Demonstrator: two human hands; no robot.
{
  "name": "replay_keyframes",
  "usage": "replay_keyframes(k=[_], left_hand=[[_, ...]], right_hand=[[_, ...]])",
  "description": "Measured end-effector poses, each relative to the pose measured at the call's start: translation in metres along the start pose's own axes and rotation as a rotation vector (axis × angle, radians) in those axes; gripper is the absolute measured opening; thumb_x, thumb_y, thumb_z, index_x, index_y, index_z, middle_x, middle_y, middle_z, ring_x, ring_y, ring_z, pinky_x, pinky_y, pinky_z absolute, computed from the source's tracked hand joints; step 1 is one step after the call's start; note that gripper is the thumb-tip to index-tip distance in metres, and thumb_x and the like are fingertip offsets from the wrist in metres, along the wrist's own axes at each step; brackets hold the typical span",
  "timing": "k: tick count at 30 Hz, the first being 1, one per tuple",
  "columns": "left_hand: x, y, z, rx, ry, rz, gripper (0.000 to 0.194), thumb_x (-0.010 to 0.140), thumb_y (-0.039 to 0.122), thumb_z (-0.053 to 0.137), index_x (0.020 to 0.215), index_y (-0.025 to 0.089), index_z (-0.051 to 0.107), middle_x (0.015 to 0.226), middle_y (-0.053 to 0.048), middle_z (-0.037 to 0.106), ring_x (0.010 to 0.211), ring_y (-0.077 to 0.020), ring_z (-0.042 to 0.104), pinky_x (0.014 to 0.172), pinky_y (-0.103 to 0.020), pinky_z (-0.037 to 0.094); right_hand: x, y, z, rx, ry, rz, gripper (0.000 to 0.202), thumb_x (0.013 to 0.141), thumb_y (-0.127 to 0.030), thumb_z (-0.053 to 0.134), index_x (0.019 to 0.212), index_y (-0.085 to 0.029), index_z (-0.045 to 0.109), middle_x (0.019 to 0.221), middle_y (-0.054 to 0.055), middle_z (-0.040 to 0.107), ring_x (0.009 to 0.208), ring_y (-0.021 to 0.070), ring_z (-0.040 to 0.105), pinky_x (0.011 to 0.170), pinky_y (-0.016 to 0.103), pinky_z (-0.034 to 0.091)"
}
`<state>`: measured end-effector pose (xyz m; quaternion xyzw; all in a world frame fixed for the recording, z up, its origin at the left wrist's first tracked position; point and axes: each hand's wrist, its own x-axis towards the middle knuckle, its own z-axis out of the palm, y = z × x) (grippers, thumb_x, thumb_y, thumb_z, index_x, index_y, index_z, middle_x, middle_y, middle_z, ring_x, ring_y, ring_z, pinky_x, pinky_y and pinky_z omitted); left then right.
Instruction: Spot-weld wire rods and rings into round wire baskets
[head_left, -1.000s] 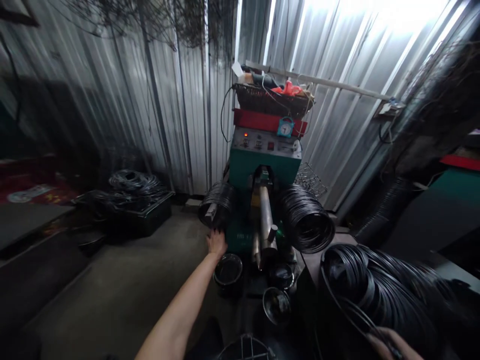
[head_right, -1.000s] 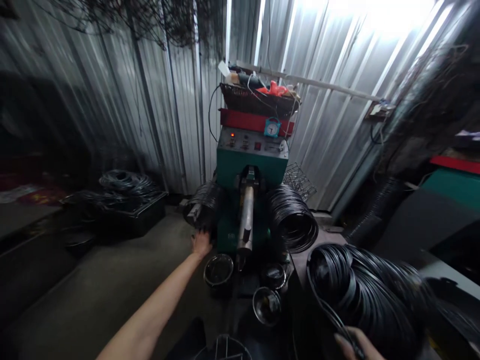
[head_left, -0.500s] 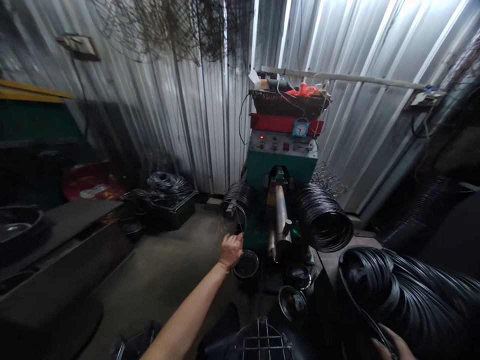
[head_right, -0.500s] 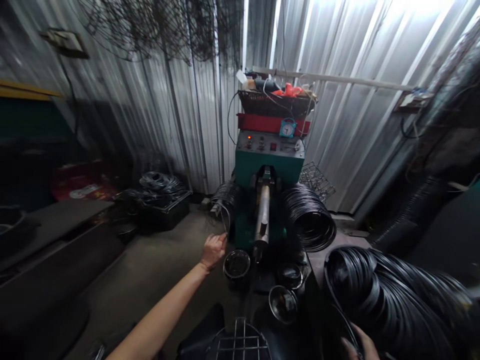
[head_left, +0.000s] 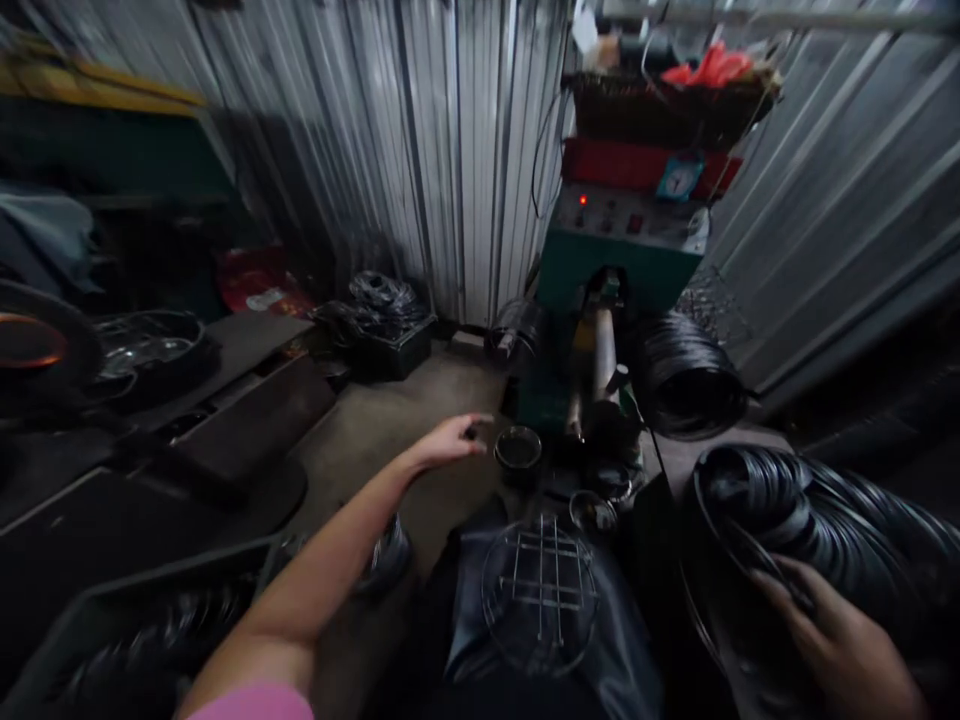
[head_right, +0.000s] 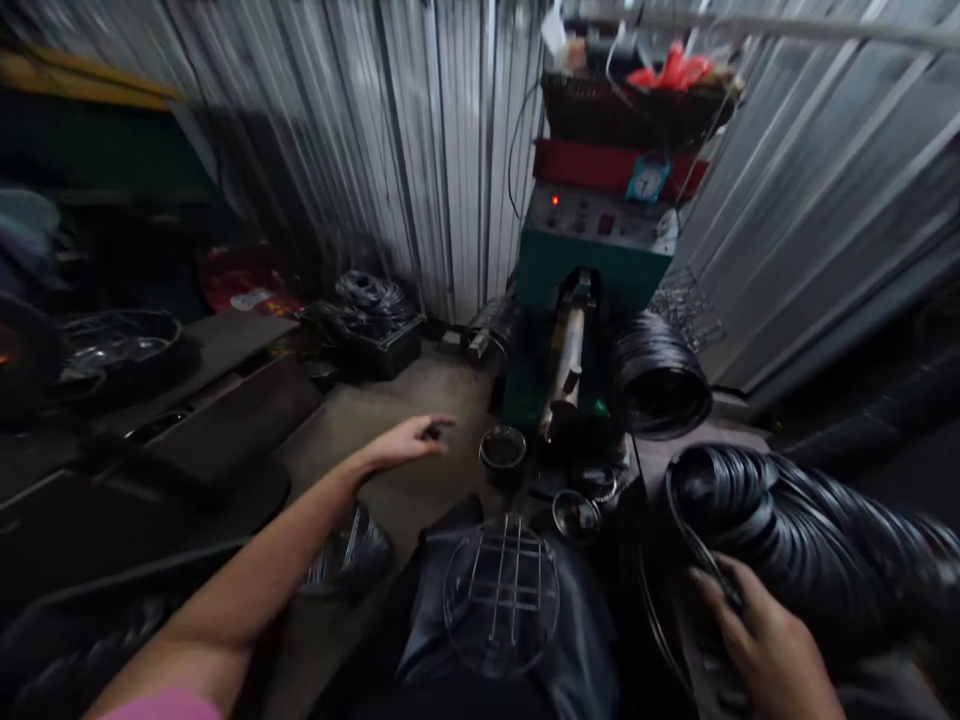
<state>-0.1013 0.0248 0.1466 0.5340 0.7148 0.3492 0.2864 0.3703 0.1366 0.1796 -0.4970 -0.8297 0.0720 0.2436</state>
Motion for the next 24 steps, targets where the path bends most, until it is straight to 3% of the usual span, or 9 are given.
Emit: replay_keyframes(k=[2, 4, 7, 9, 11, 14, 18, 21, 24], left_hand=[[-0.04, -0.035, 0.046, -0.094, -0.27, -0.063, 0.074, 0.06, 0.028, 0.072, 0.128, 0.016, 0.047, 0.118, -0.009, 0.06, 0.103, -0.0241, 0.058, 0.087, -0.034, 0.047], [-0.077, -0.06, 0.091, -0.082, -0.359, -0.064, 0.09, 0.052, 0.034, 0.078, 0.132, 0.014, 0.042, 0.123, -0.013, 0.055, 0.113, -0.0286, 0.052, 0.097, -0.039, 0.041], [-0.112, -0.073, 0.141, -0.007, -0.332, -0.047, 0.112, 0.045, 0.035, 0.081, 0.14, 0.017, 0.027, 0.136, -0.016, 0.042, 0.125, -0.0333, 0.041, 0.104, -0.045, 0.032], [-0.12, -0.072, 0.158, 0.045, -0.254, -0.055, 0.114, 0.046, 0.034, 0.08, 0.142, 0.02, 0.02, 0.14, -0.016, 0.035, 0.126, -0.0342, 0.039, 0.103, -0.046, 0.034], [-0.12, -0.07, 0.164, 0.079, -0.204, -0.028, 0.108, 0.05, 0.032, 0.077, 0.142, 0.022, 0.02, 0.139, -0.015, 0.036, 0.124, -0.0329, 0.043, 0.101, -0.045, 0.037], [-0.117, -0.071, 0.161, 0.074, -0.192, 0.061, 0.097, 0.056, 0.028, 0.071, 0.141, 0.022, 0.025, 0.135, -0.013, 0.041, 0.121, -0.03, 0.046, 0.1, -0.041, 0.038], [-0.118, -0.08, 0.15, -0.108, -0.275, 0.018, 0.089, 0.061, 0.032, 0.068, 0.14, 0.02, 0.029, 0.118, -0.008, 0.056, 0.102, -0.0242, 0.056, 0.09, -0.036, 0.045], [-0.117, -0.081, 0.145, -0.332, -0.341, -0.158, 0.074, 0.07, 0.033, 0.062, 0.137, 0.018, 0.035, 0.089, -0.002, 0.062, 0.075, -0.0153, 0.057, 0.07, -0.028, 0.047], [-0.11, -0.074, 0.147, -0.557, -0.264, -0.318, 0.058, 0.075, 0.038, 0.057, 0.128, 0.017, 0.048, 0.081, -0.001, 0.06, 0.063, -0.0094, 0.052, 0.055, -0.02, 0.039]], right_hand=[[0.002, -0.025, -0.01, 0.006, -0.014, -0.027, 0.046, 0.078, -0.057, 0.046, 0.098, -0.021, 0.064, 0.078, 0.008, 0.072, 0.069, 0.0264, 0.069, 0.053, 0.03, 0.052], [0.004, -0.049, -0.016, 0.019, 0.03, -0.099, 0.043, 0.081, -0.054, 0.044, 0.1, -0.02, 0.063, 0.086, 0.009, 0.072, 0.075, 0.0256, 0.068, 0.062, 0.032, 0.053], [0.005, -0.084, -0.016, 0.146, 0.088, -0.15, 0.034, 0.084, -0.047, 0.047, 0.1, -0.02, 0.063, 0.095, 0.008, 0.07, 0.084, 0.0228, 0.067, 0.074, 0.031, 0.051], [0.004, -0.106, -0.006, 0.311, 0.09, -0.099, 0.03, 0.084, -0.043, 0.05, 0.1, -0.02, 0.063, 0.093, 0.006, 0.069, 0.083, 0.0207, 0.066, 0.075, 0.03, 0.051], [0.004, -0.124, 0.016, 0.515, 0.021, -0.018, 0.031, 0.085, -0.043, 0.05, 0.1, -0.019, 0.064, 0.086, 0.005, 0.069, 0.078, 0.019, 0.064, 0.069, 0.028, 0.05], [0.002, -0.134, 0.07, 0.748, -0.184, 0.061, 0.035, 0.082, -0.046, 0.051, 0.094, -0.017, 0.066, 0.079, 0.004, 0.068, 0.074, 0.0184, 0.062, 0.067, 0.028, 0.049], [-0.007, -0.113, 0.143, 0.759, -0.334, 0.219, 0.031, 0.071, -0.046, 0.058, 0.078, -0.017, 0.068, 0.076, 0.006, 0.069, 0.077, 0.0219, 0.062, 0.073, 0.032, 0.047], [-0.018, -0.087, 0.169, 0.743, -0.336, 0.396, 0.031, 0.067, -0.047, 0.06, 0.073, -0.017, 0.067, 0.074, 0.006, 0.069, 0.078, 0.0241, 0.062, 0.073, 0.033, 0.047], [-0.029, -0.072, 0.174, 0.885, -0.355, 0.563, 0.034, 0.064, -0.049, 0.064, 0.076, -0.017, 0.066, 0.071, 0.005, 0.068, 0.071, 0.0215, 0.062, 0.065, 0.03, 0.047]])
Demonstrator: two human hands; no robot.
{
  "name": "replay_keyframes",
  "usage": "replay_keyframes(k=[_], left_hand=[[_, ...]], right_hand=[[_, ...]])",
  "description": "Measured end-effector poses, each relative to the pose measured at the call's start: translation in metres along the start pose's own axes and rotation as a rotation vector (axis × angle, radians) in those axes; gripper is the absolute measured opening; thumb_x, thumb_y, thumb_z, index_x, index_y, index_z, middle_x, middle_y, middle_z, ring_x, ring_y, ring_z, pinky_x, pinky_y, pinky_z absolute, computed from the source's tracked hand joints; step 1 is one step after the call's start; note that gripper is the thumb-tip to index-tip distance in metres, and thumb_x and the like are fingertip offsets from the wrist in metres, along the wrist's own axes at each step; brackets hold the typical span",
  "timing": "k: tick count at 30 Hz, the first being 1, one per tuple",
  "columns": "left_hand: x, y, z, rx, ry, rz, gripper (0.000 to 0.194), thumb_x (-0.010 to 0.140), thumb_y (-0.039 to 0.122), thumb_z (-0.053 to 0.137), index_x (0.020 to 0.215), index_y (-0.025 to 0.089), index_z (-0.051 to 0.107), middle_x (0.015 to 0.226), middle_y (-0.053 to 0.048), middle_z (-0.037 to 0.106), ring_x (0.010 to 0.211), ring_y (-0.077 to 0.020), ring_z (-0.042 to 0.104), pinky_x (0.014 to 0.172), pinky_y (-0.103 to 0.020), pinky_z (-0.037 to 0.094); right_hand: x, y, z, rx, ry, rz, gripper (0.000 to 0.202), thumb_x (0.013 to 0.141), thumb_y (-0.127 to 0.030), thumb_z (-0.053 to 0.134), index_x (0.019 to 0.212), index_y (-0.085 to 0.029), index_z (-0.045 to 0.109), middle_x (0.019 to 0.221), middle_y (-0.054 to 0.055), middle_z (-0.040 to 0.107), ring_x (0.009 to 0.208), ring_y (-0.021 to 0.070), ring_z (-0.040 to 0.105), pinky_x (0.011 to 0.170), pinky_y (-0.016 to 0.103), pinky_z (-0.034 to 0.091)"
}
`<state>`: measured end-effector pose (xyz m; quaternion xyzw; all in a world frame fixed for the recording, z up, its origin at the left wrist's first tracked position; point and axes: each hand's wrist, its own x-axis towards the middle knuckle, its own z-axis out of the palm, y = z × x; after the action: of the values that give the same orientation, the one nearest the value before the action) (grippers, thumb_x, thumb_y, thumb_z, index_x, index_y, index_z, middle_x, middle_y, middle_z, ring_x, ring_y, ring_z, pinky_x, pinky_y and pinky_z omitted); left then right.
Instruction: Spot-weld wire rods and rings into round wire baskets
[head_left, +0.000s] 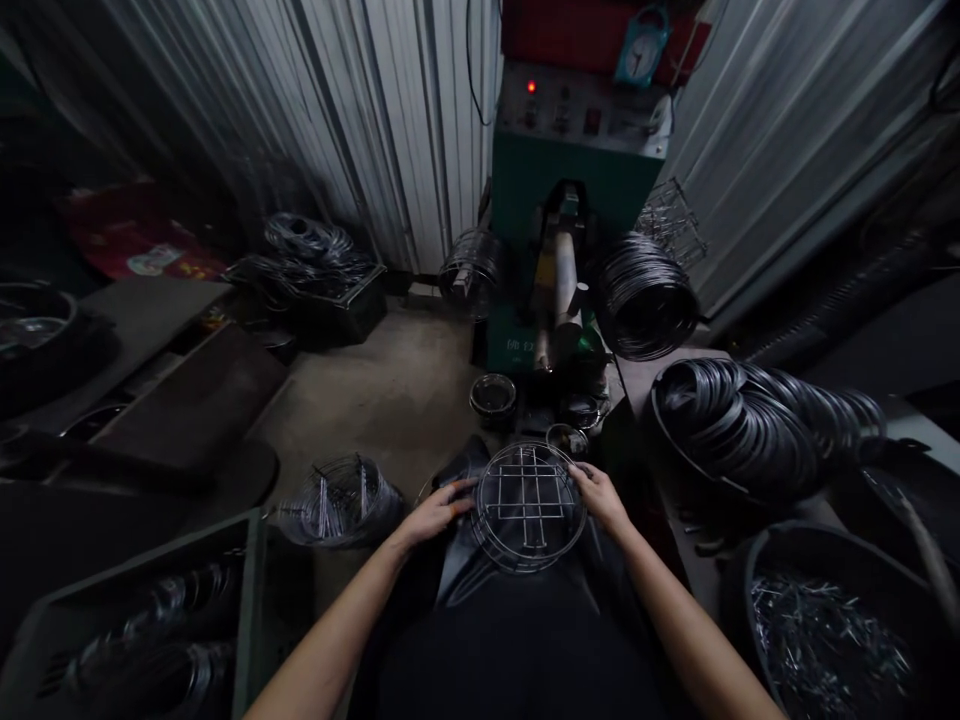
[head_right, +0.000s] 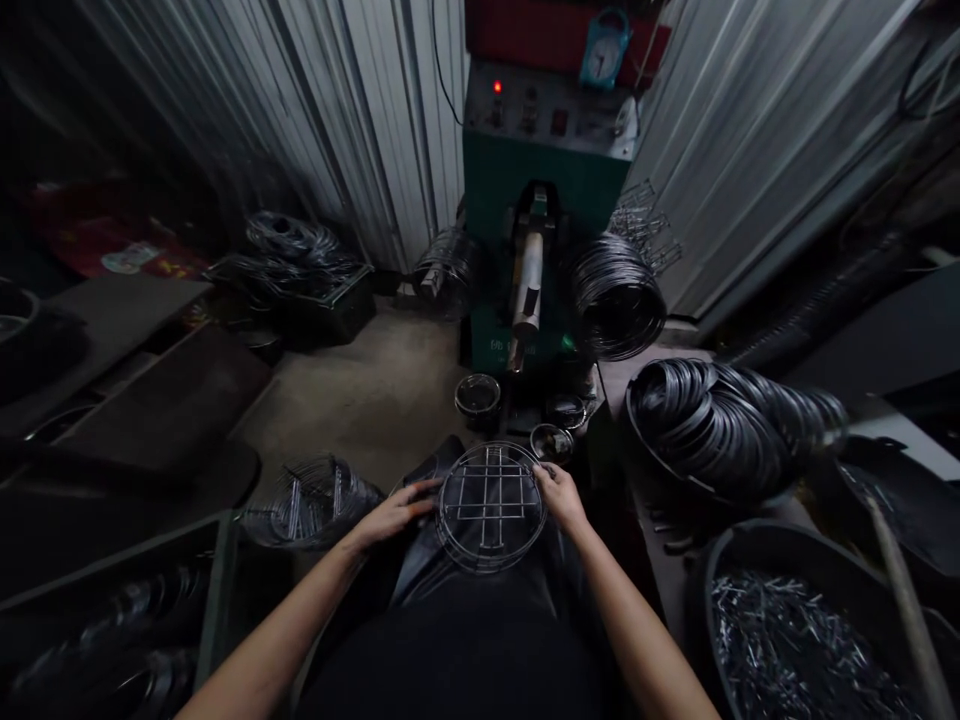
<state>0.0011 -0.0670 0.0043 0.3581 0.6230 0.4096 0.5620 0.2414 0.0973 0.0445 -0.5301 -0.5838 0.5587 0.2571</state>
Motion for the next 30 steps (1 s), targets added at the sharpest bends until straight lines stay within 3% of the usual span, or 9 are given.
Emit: replay_keyframes(k=[5, 9, 11, 15, 18, 22, 26, 28, 30], left_hand=[[0.015, 0.01, 0.013, -0.178, 0.13, -0.168, 0.055, 0.076, 0.043, 0.055, 0.125, 0.018, 0.048, 0.079, 0.0, 0.057, 0.05, -0.0042, 0.044, 0.041, -0.016, 0.021], [0.018, 0.009, 0.018, -0.127, 0.141, -0.176, 0.062, 0.074, 0.046, 0.055, 0.128, 0.016, 0.047, 0.064, 0.003, 0.052, 0.045, -0.0049, 0.04, 0.039, -0.016, 0.02], [0.017, 0.009, 0.018, -0.058, 0.136, -0.153, 0.066, 0.074, 0.048, 0.055, 0.131, 0.015, 0.044, 0.056, 0.006, 0.048, 0.041, -0.0051, 0.036, 0.038, -0.016, 0.021], [0.016, 0.013, 0.018, 0.048, 0.106, -0.136, 0.073, 0.076, 0.051, 0.052, 0.137, 0.014, 0.037, 0.045, 0.01, 0.041, 0.035, -0.0055, 0.032, 0.037, -0.017, 0.025], [0.018, 0.013, 0.018, 0.09, 0.1, -0.135, 0.072, 0.078, 0.049, 0.049, 0.139, 0.013, 0.033, 0.045, 0.009, 0.043, 0.035, -0.0071, 0.035, 0.037, -0.018, 0.028], [0.022, 0.009, 0.017, 0.201, 0.116, -0.121, 0.064, 0.08, 0.044, 0.048, 0.137, 0.015, 0.039, 0.042, 0.008, 0.045, 0.037, -0.0101, 0.042, 0.041, -0.02, 0.035], [0.027, 0.009, 0.015, 0.305, 0.125, -0.008, 0.058, 0.078, 0.046, 0.048, 0.127, 0.015, 0.052, 0.081, -0.004, 0.071, 0.085, -0.0225, 0.065, 0.076, -0.033, 0.051], [0.03, 0.009, 0.015, 0.343, 0.109, 0.054, 0.057, 0.077, 0.048, 0.048, 0.123, 0.015, 0.056, 0.112, -0.006, 0.067, 0.114, -0.0253, 0.055, 0.098, -0.038, 0.042], [0.031, 0.009, 0.013, 0.372, 0.071, 0.07, 0.059, 0.078, 0.051, 0.045, 0.123, 0.015, 0.055, 0.126, -0.006, 0.059, 0.125, -0.0249, 0.045, 0.107, -0.039, 0.032]], right_hand=[[-0.015, 0.018, 0.0, 0.308, -0.013, 0.236, 0.047, 0.067, -0.054, 0.064, 0.099, -0.02, 0.062, 0.061, -0.003, 0.061, 0.038, 0.0077, 0.044, 0.037, 0.019, 0.032], [-0.024, 0.039, -0.003, 0.352, 0.03, 0.318, 0.053, 0.067, -0.053, 0.065, 0.106, -0.018, 0.06, 0.046, -0.009, 0.047, 0.029, 0.0034, 0.026, 0.032, 0.016, 0.017], [-0.025, 0.048, -0.005, 0.316, 0.022, 0.295, 0.053, 0.065, -0.05, 0.068, 0.105, -0.016, 0.061, 0.043, -0.009, 0.046, 0.03, 0.0045, 0.03, 0.032, 0.017, 0.021], [-0.021, 0.053, -0.006, 0.225, 0.052, 0.097, 0.039, 0.066, -0.042, 0.067, 0.096, -0.016, 0.067, 0.073, 0.003, 0.068, 0.065, 0.0162, 0.062, 0.057, 0.025, 0.048], [-0.017, 0.052, -0.004, 0.123, 0.041, 0.007, 0.033, 0.071, -0.038, 0.061, 0.096, -0.017, 0.069, 0.096, 0.008, 0.07, 0.093, 0.0229, 0.063, 0.082, 0.033, 0.049], [-0.011, 0.052, -0.004, 0.007, 0.025, -0.058, 0.03, 0.073, -0.035, 0.057, 0.096, -0.019, 0.069, 0.101, 0.007, 0.071, 0.099, 0.0245, 0.062, 0.092, 0.038, 0.044], [-0.008, 0.054, -0.005, -0.095, 0.01, -0.076, 0.028, 0.075, -0.029, 0.055, 0.096, -0.02, 0.07, 0.098, 0.006, 0.072, 0.095, 0.0241, 0.064, 0.089, 0.038, 0.046], [-0.008, 0.055, -0.006, -0.132, 0.003, -0.076, 0.028, 0.075, -0.027, 0.055, 0.097, -0.021, 0.07, 0.097, 0.005, 0.072, 0.094, 0.0237, 0.064, 0.088, 0.037, 0.047], [-0.008, 0.056, -0.008, -0.152, -0.019, -0.081, 0.028, 0.075, -0.026, 0.056, 0.099, -0.021, 0.07, 0.099, 0.004, 0.072, 0.096, 0.0237, 0.064, 0.089, 0.037, 0.047]])
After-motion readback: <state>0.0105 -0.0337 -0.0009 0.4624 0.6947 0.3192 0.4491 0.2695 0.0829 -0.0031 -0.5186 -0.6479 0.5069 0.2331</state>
